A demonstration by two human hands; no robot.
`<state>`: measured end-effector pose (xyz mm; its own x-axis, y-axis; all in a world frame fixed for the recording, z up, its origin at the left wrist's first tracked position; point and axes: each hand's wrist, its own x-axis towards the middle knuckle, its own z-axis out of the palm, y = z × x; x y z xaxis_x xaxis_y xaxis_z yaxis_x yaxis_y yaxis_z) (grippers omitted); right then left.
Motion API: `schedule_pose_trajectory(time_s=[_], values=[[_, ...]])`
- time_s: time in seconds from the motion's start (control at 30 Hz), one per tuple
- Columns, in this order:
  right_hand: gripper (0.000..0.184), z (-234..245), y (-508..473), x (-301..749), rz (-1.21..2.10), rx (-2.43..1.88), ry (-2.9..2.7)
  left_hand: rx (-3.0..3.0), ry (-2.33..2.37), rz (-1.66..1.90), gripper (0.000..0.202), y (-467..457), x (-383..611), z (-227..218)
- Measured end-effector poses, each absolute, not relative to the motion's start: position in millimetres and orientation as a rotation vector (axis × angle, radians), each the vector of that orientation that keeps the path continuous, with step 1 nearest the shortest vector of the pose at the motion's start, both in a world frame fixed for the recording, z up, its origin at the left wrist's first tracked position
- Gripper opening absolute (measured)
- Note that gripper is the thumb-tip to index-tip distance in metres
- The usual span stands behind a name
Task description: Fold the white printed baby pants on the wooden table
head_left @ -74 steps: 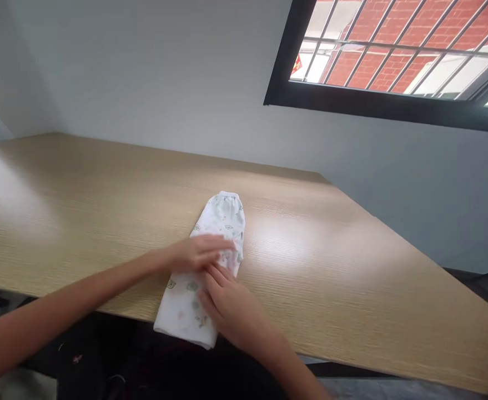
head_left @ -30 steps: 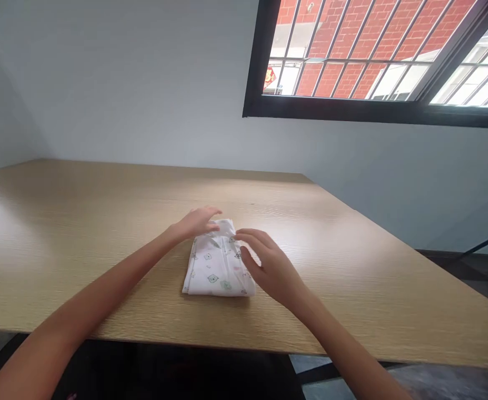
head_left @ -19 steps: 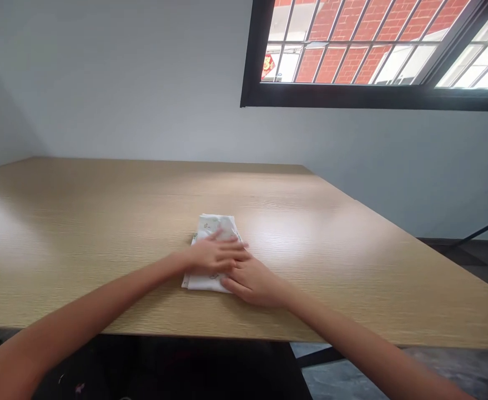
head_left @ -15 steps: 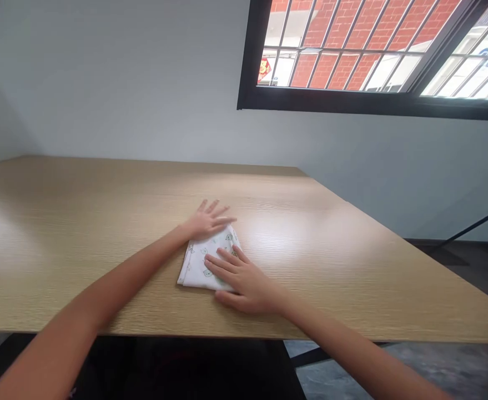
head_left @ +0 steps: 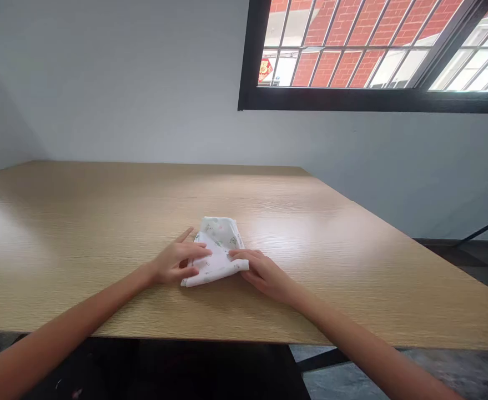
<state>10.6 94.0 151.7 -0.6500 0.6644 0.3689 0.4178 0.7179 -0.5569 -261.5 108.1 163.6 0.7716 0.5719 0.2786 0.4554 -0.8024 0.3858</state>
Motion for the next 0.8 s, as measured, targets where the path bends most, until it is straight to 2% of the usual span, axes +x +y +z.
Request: schedule_pose_trajectory(time_s=[0.1, 0.23, 0.33, 0.43, 0.5, 0.57, 0.63, 0.7, 0.8], values=[[0.023, 151.5, 97.1, 5.7, 0.648, -0.988, -2.151, 2.591, 0.701, 0.619, 0.051, 86.3, -262.8, 168.2], [0.027, 157.7, 106.1, -0.9, 0.795, -1.206, -1.9, 2.156, 1.036, 0.782, 0.033, 88.7, -243.9, 161.0], [0.026, 164.8, 119.9, -3.5, 0.963, -1.374, -1.758, 1.701, 1.268, 0.91, 0.041, 107.2, -229.6, 148.8], [0.021, 171.3, 132.5, -5.3, 1.084, -1.547, -1.688, 1.626, 1.362, 0.955, 0.042, 122.2, -222.9, 141.8], [0.032, 174.0, 135.3, -9.1, 0.995, -1.629, -1.729, 1.626, 1.445, 1.006, 0.046, 125.0, -219.2, 143.5], [0.043, 174.1, 132.7, -16.7, 0.694, -1.619, -1.873, 1.727, 1.548, 1.08, 0.053, 123.2, -212.2, 149.0], [0.043, 170.8, 127.5, -26.3, 0.303, -1.491, -2.085, 2.056, 1.617, 1.078, 0.051, 120.9, -202.6, 154.6], [0.04, 163.8, 124.5, -33.3, 0.067, -1.349, -2.265, 2.451, 1.563, 0.895, 0.046, 121.7, -194.7, 157.1], [0.048, 150.4, 129.4, -29.9, 0.144, -1.265, -2.385, 2.551, 1.446, 0.563, 0.049, 130.3, -196.3, 153.6]])
